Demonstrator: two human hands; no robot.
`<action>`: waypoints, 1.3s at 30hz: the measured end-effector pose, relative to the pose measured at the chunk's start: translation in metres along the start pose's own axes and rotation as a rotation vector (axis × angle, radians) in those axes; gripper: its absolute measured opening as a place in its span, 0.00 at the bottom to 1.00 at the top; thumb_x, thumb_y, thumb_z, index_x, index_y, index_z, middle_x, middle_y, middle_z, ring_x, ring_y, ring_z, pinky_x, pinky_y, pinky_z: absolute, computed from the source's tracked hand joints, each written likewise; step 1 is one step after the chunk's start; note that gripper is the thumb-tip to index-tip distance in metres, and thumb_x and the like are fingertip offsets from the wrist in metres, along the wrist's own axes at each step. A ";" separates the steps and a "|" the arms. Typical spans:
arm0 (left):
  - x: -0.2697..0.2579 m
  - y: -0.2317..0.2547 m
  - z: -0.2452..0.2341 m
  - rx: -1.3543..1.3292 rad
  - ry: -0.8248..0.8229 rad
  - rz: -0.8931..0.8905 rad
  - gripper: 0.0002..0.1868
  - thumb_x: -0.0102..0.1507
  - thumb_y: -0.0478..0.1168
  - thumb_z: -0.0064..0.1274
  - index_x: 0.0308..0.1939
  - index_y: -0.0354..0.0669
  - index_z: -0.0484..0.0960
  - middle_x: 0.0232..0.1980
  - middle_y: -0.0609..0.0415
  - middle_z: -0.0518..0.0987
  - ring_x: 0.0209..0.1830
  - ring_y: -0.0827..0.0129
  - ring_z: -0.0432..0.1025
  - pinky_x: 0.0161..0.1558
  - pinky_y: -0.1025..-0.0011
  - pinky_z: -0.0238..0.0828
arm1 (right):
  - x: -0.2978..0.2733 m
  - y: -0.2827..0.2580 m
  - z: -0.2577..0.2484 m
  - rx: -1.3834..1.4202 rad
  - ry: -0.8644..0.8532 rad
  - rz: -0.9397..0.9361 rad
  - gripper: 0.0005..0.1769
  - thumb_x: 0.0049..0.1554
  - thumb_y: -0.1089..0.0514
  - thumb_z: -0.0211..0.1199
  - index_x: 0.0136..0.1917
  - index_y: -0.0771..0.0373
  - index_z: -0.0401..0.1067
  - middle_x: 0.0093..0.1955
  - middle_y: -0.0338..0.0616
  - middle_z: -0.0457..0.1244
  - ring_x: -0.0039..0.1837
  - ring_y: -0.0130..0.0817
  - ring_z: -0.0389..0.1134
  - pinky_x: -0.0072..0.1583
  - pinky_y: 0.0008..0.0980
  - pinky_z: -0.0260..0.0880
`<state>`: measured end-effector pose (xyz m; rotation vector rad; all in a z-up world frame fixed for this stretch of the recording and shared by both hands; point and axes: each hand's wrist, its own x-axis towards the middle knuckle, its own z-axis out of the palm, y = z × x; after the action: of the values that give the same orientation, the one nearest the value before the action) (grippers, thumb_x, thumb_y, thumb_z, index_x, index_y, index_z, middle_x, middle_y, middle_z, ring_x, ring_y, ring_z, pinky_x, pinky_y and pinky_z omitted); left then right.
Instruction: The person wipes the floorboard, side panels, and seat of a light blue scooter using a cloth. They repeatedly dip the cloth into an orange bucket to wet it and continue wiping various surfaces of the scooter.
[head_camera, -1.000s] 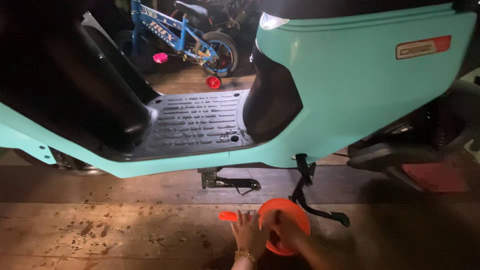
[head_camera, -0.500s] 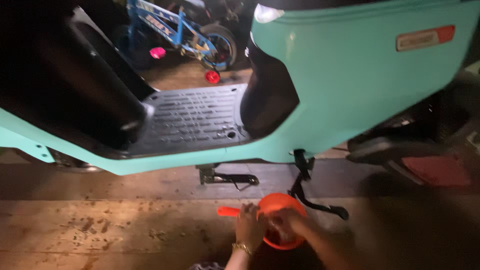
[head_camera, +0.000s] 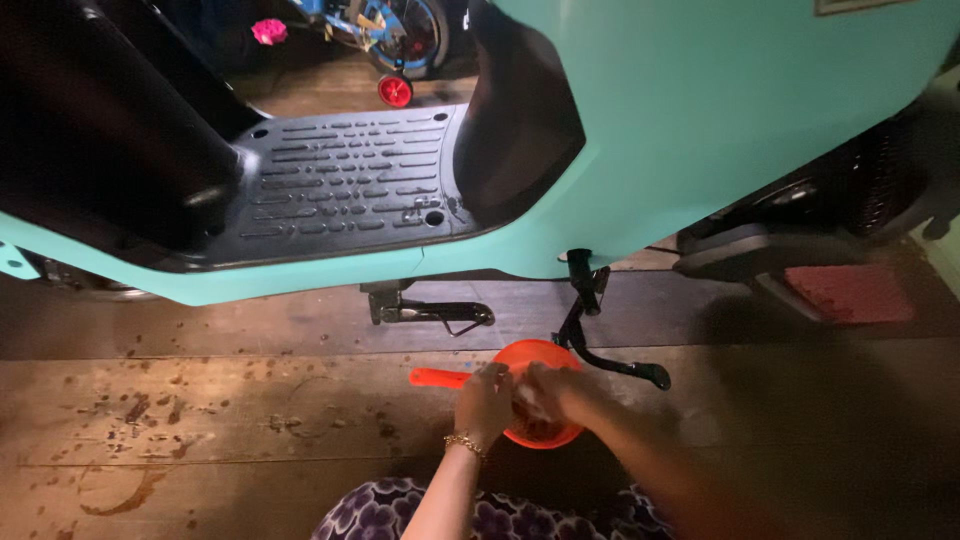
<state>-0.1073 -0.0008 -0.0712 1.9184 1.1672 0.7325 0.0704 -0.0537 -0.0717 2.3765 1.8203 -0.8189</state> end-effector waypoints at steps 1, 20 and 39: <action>0.002 -0.002 -0.002 -0.015 0.006 0.024 0.17 0.64 0.46 0.49 0.49 0.40 0.83 0.47 0.42 0.84 0.49 0.48 0.78 0.50 0.57 0.75 | 0.010 0.005 0.012 -0.075 -0.015 -0.130 0.21 0.53 0.48 0.65 0.57 0.55 0.69 0.57 0.54 0.67 0.61 0.55 0.67 0.61 0.51 0.67; 0.018 -0.017 0.004 0.046 -0.144 0.008 0.22 0.65 0.50 0.48 0.57 0.40 0.80 0.57 0.38 0.79 0.57 0.44 0.73 0.56 0.55 0.70 | 0.015 0.003 0.007 0.228 0.231 -0.365 0.31 0.49 0.57 0.67 0.66 0.54 0.68 0.58 0.49 0.68 0.60 0.43 0.69 0.61 0.43 0.69; 0.009 0.088 0.024 -0.341 0.108 0.287 0.12 0.63 0.41 0.56 0.46 0.38 0.80 0.41 0.39 0.84 0.42 0.49 0.80 0.45 0.58 0.76 | 0.016 0.049 0.019 1.983 0.030 -0.020 0.21 0.62 0.42 0.53 0.57 0.59 0.72 0.55 0.40 0.67 0.55 0.33 0.69 0.60 0.39 0.70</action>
<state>-0.0433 -0.0264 -0.0102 1.7876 0.7734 1.1243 0.1104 -0.0608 -0.1082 2.5537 0.6290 -3.6887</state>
